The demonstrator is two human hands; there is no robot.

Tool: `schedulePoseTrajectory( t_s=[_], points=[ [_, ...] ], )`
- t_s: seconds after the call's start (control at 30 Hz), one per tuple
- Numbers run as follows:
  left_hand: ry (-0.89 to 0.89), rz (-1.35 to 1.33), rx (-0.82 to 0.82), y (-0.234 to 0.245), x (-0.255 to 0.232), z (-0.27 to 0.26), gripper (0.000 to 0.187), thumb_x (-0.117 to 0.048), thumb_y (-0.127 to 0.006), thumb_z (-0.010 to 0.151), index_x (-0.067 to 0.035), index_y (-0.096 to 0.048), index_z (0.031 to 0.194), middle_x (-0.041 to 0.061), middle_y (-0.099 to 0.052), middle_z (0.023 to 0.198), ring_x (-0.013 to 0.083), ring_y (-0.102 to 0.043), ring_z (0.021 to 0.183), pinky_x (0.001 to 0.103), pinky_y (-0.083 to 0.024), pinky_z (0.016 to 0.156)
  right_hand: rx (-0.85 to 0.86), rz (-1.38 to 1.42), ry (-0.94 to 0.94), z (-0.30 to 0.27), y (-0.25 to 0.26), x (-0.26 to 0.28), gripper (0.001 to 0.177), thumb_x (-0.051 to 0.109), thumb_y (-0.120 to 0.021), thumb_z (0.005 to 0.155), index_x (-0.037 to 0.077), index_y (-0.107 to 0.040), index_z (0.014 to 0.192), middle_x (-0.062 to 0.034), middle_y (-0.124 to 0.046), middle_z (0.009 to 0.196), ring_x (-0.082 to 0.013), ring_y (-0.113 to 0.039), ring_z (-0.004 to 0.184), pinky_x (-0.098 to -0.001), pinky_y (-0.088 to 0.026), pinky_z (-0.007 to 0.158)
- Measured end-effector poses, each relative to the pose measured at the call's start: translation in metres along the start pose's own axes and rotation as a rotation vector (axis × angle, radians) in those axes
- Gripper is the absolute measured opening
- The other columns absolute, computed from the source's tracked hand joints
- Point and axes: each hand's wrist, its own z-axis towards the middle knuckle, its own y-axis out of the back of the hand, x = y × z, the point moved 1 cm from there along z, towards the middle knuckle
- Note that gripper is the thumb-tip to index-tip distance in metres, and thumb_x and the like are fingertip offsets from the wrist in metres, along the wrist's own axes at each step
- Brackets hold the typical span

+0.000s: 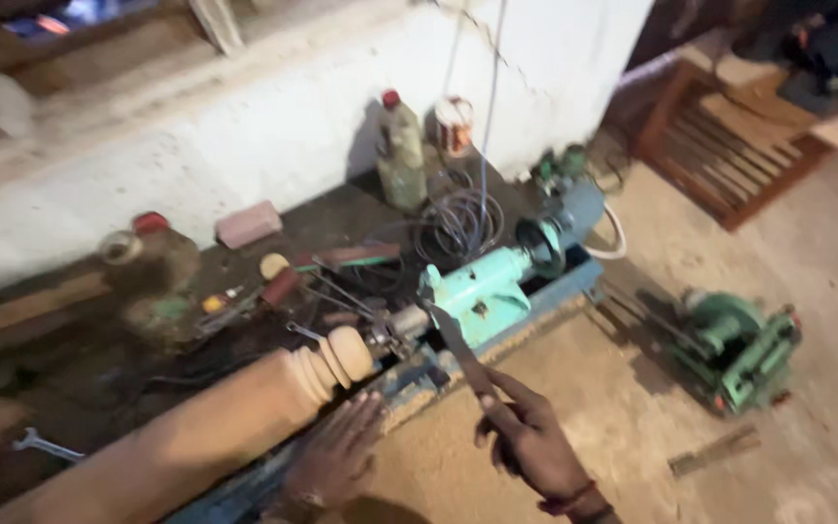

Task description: The person shapes a piece of wood on a lathe using a metal tool, then uses a knife to work on a separate small component.

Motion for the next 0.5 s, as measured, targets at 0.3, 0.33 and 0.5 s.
schedulePoseTrajectory(
  t_s=[0.3, 0.33, 0.5],
  points=[
    [0.922, -1.036, -0.305, -0.012, -0.111, 0.22, 0.047, -0.033, -0.07, 0.092, -0.007, -0.067, 0.131, 0.012, -0.08, 0.11, 0.0208, -0.081, 0.096, 0.036, -0.064, 0.084, -0.005, 0.1, 0.028, 0.054, 0.067, 0.065, 0.045, 0.027, -0.059, 0.095, 0.005, -0.069, 0.134, -0.0154, -0.064, 0.065, -0.0181, -0.051, 0.04, -0.0319, -0.039, 0.038],
    [0.932, -1.229, -0.386, 0.004, -0.109, 0.253, 0.05, -0.032, -0.066, 0.093, -0.008, -0.061, 0.137, 0.008, -0.077, 0.108, 0.0185, -0.079, 0.098, 0.036, -0.066, 0.084, 0.035, 0.102, 0.067, 0.062, 0.078, 0.073, 0.045, 0.028, -0.057, 0.096, 0.005, -0.07, 0.133, -0.0144, -0.064, 0.065, -0.0181, -0.051, 0.04, -0.0319, -0.039, 0.038],
    [0.844, -1.355, -0.652, 0.07, -0.105, 0.383, 0.037, -0.023, -0.069, 0.094, 0.004, -0.07, 0.12, 0.007, -0.074, 0.095, 0.0177, -0.073, 0.086, 0.037, -0.068, 0.072, 0.111, 0.034, 0.203, 0.128, 0.146, 0.108, 0.045, 0.029, -0.057, 0.097, 0.009, -0.068, 0.136, -0.0165, -0.069, 0.066, -0.0211, -0.057, 0.045, -0.0345, -0.045, 0.045]
  ],
)
